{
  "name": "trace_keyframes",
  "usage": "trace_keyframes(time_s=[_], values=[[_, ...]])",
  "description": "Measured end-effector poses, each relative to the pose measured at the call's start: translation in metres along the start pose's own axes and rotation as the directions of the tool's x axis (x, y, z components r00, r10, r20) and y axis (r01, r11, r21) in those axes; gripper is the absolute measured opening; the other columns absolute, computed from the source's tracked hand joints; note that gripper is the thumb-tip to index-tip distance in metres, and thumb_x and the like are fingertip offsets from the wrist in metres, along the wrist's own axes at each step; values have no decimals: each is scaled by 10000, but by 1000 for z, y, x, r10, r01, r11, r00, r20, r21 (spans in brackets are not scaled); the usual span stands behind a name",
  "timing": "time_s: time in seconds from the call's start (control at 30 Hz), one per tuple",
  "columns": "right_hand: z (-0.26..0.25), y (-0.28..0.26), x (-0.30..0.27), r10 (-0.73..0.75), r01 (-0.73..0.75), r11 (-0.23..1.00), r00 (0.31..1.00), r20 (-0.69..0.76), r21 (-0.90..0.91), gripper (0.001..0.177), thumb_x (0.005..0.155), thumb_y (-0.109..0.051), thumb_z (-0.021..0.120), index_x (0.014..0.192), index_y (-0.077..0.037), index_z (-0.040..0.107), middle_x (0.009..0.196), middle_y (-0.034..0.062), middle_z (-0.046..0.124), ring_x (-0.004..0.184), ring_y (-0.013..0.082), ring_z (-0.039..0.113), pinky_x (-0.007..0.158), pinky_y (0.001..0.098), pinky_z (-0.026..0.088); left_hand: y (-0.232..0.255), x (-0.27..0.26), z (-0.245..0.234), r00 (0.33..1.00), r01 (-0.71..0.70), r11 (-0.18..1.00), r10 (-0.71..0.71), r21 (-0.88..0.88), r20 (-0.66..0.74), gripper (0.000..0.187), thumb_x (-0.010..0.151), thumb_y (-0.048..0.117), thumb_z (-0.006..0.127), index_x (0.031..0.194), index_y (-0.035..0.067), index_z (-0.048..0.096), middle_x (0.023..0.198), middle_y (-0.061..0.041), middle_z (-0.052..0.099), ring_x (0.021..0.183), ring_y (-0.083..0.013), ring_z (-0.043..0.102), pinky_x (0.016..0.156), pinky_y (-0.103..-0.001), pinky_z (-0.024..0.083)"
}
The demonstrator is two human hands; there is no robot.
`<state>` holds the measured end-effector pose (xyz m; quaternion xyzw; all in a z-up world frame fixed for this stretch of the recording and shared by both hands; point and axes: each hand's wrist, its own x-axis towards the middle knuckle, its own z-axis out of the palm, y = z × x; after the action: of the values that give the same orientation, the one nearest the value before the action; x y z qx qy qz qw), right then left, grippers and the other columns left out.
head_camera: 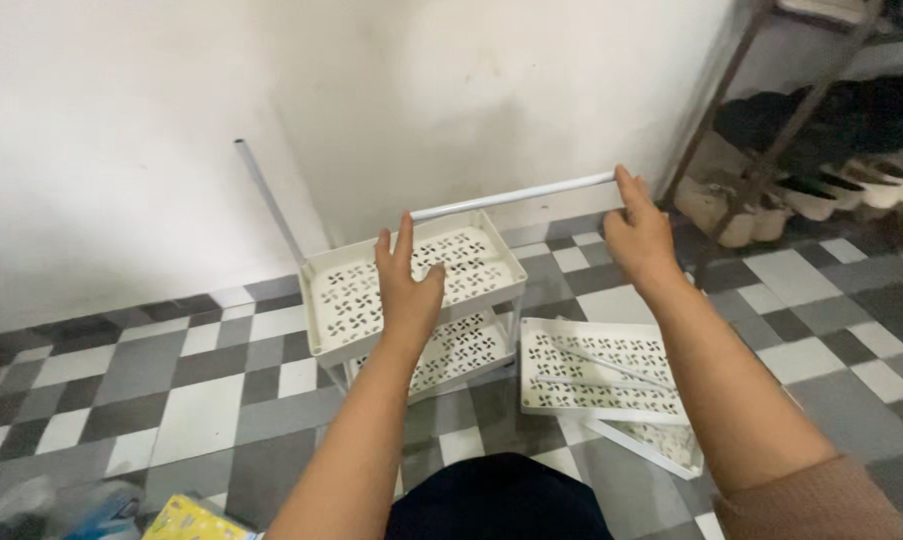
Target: The person assembles a white plastic storage rack by inserting metal poles into corner holes and stacking perforated trays. They repeatedly insert and remove poles to adjust the structure, then place trays onto the frame.
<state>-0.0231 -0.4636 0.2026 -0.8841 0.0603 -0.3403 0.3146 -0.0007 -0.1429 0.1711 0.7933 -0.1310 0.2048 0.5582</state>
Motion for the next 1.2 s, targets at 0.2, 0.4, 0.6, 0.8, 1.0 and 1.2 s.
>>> trace_keyframes(time_s=[0.2, 0.4, 0.6, 0.8, 1.0, 1.2], values=[[-58, 84, -33, 175, -171, 984, 981, -82, 49, 686, 873, -136, 538, 1552, -180, 457, 1617, 275, 356, 1422, 347, 488, 1111, 362, 407, 15, -16, 96, 977, 28, 979, 17, -203, 215, 946, 842, 67, 667, 1648, 210, 194, 1580, -241, 410, 1466, -363, 414, 1191, -422, 364], [-49, 188, -98, 281, -287, 955, 956, -86, -74, 694, 882, -159, 578, 1564, -133, 451, 1593, 311, 361, 1485, 402, 392, 1141, 392, 375, -28, -68, 171, 895, 232, 925, -82, -301, 438, 923, 877, 34, 630, 1658, 208, 170, 1369, -226, 609, 1111, -320, 707, 932, -361, 571], [-2, 276, -180, 581, -566, 793, 814, -1, -225, 753, 852, -172, 542, 1590, -173, 390, 1612, 304, 315, 1480, 407, 347, 1192, 432, 311, -121, -128, 239, 806, 324, 933, -186, -155, 561, 989, 793, 24, 599, 1649, 214, 141, 1334, -237, 640, 1132, -351, 685, 958, -409, 552], [35, 320, -227, 669, -603, 714, 738, 92, -356, 755, 858, -174, 550, 1584, -150, 343, 1629, 259, 303, 1550, 364, 237, 1196, 604, 190, -184, -164, 260, 800, 134, 912, -331, 388, 501, 1015, 713, 190, 726, 1612, 342, 278, 1528, -222, 410, 1406, -430, 399, 1194, -484, 349], [51, 341, -241, 681, -607, 709, 723, 121, -360, 731, 860, -171, 546, 1567, -131, 365, 1621, 221, 351, 1563, 355, 225, 1198, 600, 183, -184, -153, 268, 656, 261, 802, -556, 538, 510, 945, 782, 274, 697, 1605, 449, 267, 1641, -232, 172, 1524, -449, 158, 1199, -631, 220], [57, 352, -247, 681, -605, 708, 721, 128, -364, 752, 858, -172, 550, 1579, -95, 354, 1604, 243, 363, 1547, 362, 252, 1224, 531, 222, -185, -140, 275, 533, 245, 762, -622, 600, 573, 956, 843, 286, 679, 1623, 427, 143, 1697, -229, -16, 1559, -469, 7, 1185, -698, 122]])
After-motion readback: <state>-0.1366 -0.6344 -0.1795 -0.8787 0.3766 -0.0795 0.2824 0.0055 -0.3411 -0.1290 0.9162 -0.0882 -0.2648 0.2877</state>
